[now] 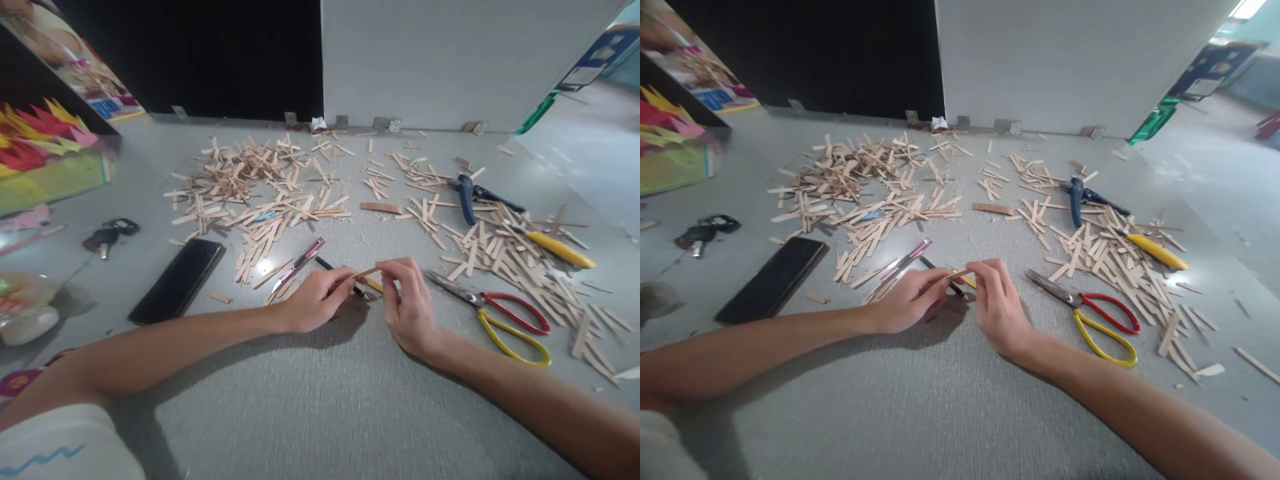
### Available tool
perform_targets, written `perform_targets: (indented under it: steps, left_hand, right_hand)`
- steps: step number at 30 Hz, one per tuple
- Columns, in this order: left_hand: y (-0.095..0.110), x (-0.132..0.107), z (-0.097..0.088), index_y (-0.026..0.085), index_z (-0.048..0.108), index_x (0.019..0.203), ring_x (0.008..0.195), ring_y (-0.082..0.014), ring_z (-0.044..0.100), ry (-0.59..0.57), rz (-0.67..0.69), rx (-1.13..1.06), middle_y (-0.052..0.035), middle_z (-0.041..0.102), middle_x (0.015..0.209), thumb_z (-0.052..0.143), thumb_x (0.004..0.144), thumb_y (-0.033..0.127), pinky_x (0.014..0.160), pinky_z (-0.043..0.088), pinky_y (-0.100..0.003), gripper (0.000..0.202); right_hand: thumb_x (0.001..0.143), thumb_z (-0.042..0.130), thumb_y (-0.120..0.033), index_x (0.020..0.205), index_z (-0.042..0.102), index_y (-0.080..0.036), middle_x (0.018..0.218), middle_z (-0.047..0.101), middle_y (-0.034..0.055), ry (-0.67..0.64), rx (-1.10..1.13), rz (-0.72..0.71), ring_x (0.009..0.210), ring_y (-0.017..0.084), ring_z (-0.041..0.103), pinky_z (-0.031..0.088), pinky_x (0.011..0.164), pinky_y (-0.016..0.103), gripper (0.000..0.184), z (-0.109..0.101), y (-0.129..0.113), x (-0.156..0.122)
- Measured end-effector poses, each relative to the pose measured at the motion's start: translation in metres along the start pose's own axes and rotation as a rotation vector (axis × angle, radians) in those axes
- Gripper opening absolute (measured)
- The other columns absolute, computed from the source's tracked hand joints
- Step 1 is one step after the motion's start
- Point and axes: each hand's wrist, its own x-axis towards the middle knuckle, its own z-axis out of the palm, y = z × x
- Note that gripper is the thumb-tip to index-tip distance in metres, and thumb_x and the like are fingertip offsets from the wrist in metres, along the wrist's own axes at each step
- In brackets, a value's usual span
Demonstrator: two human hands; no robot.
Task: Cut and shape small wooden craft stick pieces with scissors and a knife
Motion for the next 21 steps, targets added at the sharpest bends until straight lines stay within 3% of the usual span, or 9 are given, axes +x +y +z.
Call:
perform_targets:
  steps: [6, 10, 16, 21]
  left_hand:
    - [-0.0003, 0.0002, -0.0046, 0.017, 0.065, 0.090, 0.049, -0.0097, 0.040, -0.039, -0.031, -0.099, 0.0071, 0.045, 0.058, 0.052, 0.109, 0.049, 0.046, 0.030, -0.020, 0.040]
    - [0.0041, 0.0018, -0.0067, 0.015, 0.070, 0.097, 0.050, -0.0097, 0.040, -0.050, -0.047, -0.116, 0.0065, 0.047, 0.060, 0.054, 0.108, 0.040, 0.047, 0.030, -0.020, 0.032]
    - [0.0002, 0.0022, -0.0056, 0.014, 0.077, 0.109, 0.060, -0.0115, 0.051, -0.004, -0.039, -0.105, -0.0010, 0.065, 0.078, 0.059, 0.100, 0.030, 0.054, 0.040, -0.022, 0.025]
    - [-0.0021, 0.0008, -0.0048, 0.014, 0.073, 0.111, 0.053, -0.0100, 0.046, 0.058, -0.057, -0.161, 0.0034, 0.057, 0.070, 0.064, 0.101, 0.037, 0.048, 0.037, -0.020, 0.027]
  right_hand:
    - [0.108, 0.060, -0.012, 0.124, 0.065, -0.027, 0.103, 0.064, 0.0055, -0.066, -0.044, 0.007, 0.083, 0.020, 0.070, 0.064, 0.070, 0.032, 0.022, -0.0027, -0.0043, -0.0005]
    - [0.109, 0.058, -0.012, 0.120, 0.068, -0.025, 0.102, 0.060, 0.0059, -0.058, -0.071, 0.032, 0.080, 0.019, 0.067, 0.061, 0.066, 0.031, 0.020, -0.0020, -0.0033, -0.0007]
    - [0.109, 0.055, -0.009, 0.102, 0.064, -0.025, 0.091, 0.065, 0.0031, -0.055, -0.055, 0.047, 0.078, 0.019, 0.066, 0.057, 0.068, 0.030, 0.019, -0.0041, -0.0053, 0.0029]
    - [0.107, 0.056, -0.008, 0.095, 0.060, -0.023, 0.084, 0.066, 0.0026, -0.062, -0.052, 0.061, 0.073, 0.019, 0.064, 0.052, 0.063, 0.029, 0.020, -0.0079, -0.0059, 0.0049]
